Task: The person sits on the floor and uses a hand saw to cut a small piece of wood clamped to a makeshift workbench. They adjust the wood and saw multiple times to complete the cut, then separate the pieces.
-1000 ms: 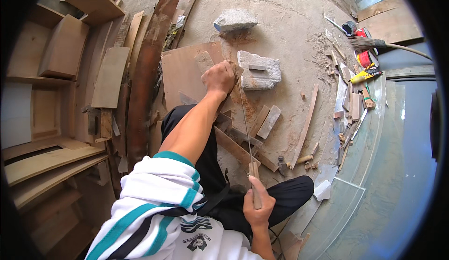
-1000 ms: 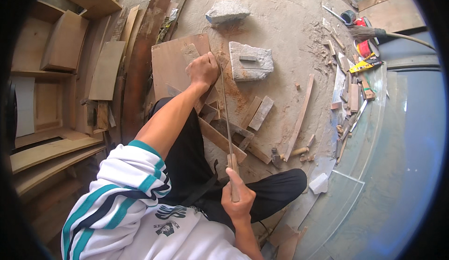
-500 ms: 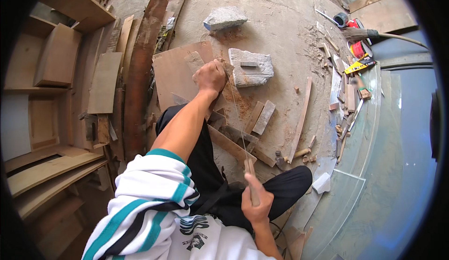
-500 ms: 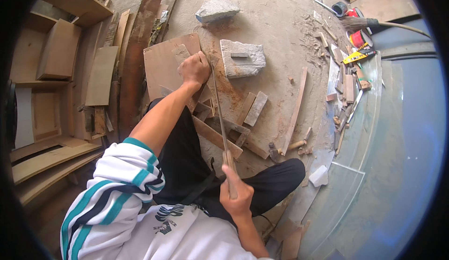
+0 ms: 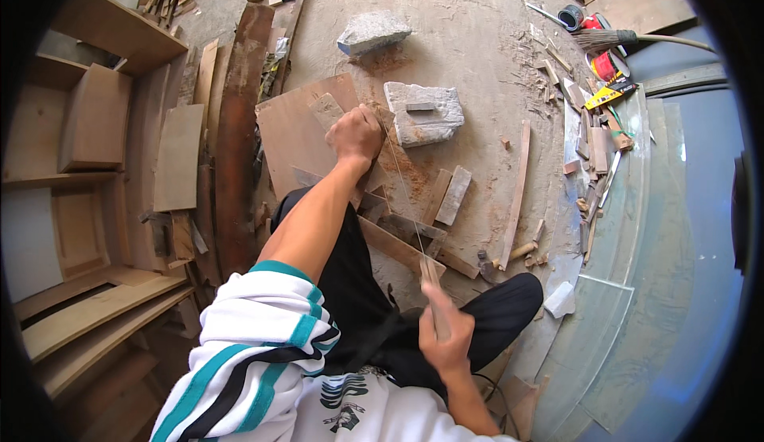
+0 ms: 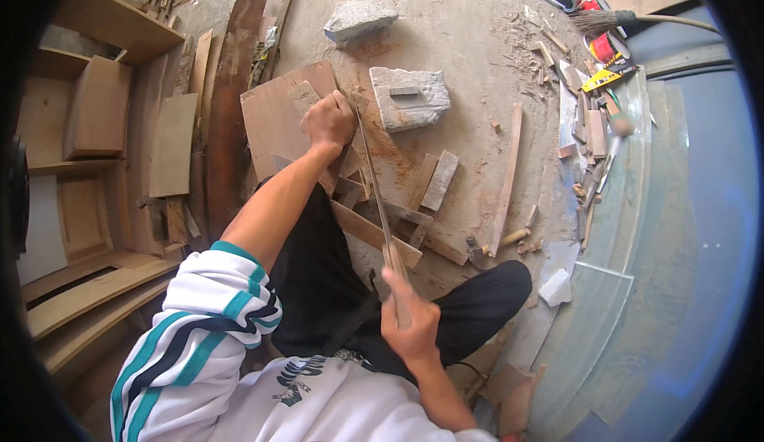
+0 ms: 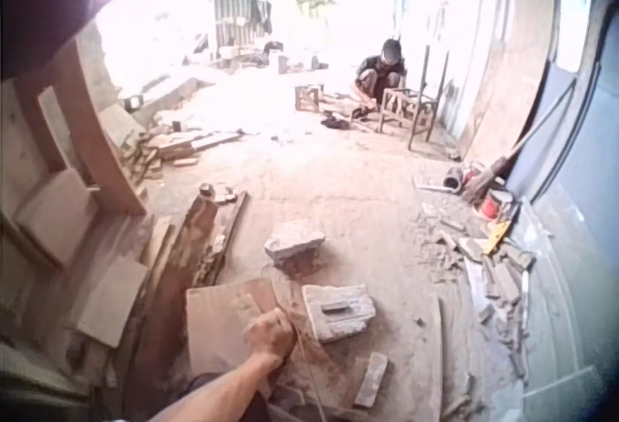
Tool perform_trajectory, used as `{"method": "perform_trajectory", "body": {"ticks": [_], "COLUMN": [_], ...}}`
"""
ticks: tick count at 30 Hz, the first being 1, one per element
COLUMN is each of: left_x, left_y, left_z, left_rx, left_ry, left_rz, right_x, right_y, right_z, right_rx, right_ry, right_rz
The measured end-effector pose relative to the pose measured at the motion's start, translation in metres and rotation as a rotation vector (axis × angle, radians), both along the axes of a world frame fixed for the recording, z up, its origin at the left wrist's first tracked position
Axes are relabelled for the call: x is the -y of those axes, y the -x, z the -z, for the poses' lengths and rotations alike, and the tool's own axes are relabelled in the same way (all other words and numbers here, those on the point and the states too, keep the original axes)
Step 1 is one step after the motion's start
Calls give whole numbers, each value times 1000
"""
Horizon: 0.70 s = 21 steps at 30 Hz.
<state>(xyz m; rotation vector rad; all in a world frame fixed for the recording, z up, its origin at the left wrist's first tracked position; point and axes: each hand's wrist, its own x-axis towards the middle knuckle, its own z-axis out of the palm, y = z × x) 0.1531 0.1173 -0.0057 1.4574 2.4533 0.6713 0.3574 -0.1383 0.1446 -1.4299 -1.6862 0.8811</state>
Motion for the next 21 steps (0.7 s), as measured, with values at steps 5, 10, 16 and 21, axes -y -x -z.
{"method": "perform_trajectory", "body": {"ticks": [5, 10, 16, 21], "left_x": [-10, -3, 1, -9], "left_y": [-2, 8, 2, -2], "left_z": [5, 4, 5, 3], "left_rx": [-31, -53, 6, -4], "left_ry": [-55, -42, 33, -29], "left_rz": [64, 25, 42, 62], "right_x": [-186, -57, -50, -179], "right_y": [60, 32, 25, 77], "right_z": [82, 34, 8, 86], "right_rx": [-156, -73, -55, -149], "right_ry": [37, 9, -6, -47], "right_rz": [-80, -23, 6, -3]}}
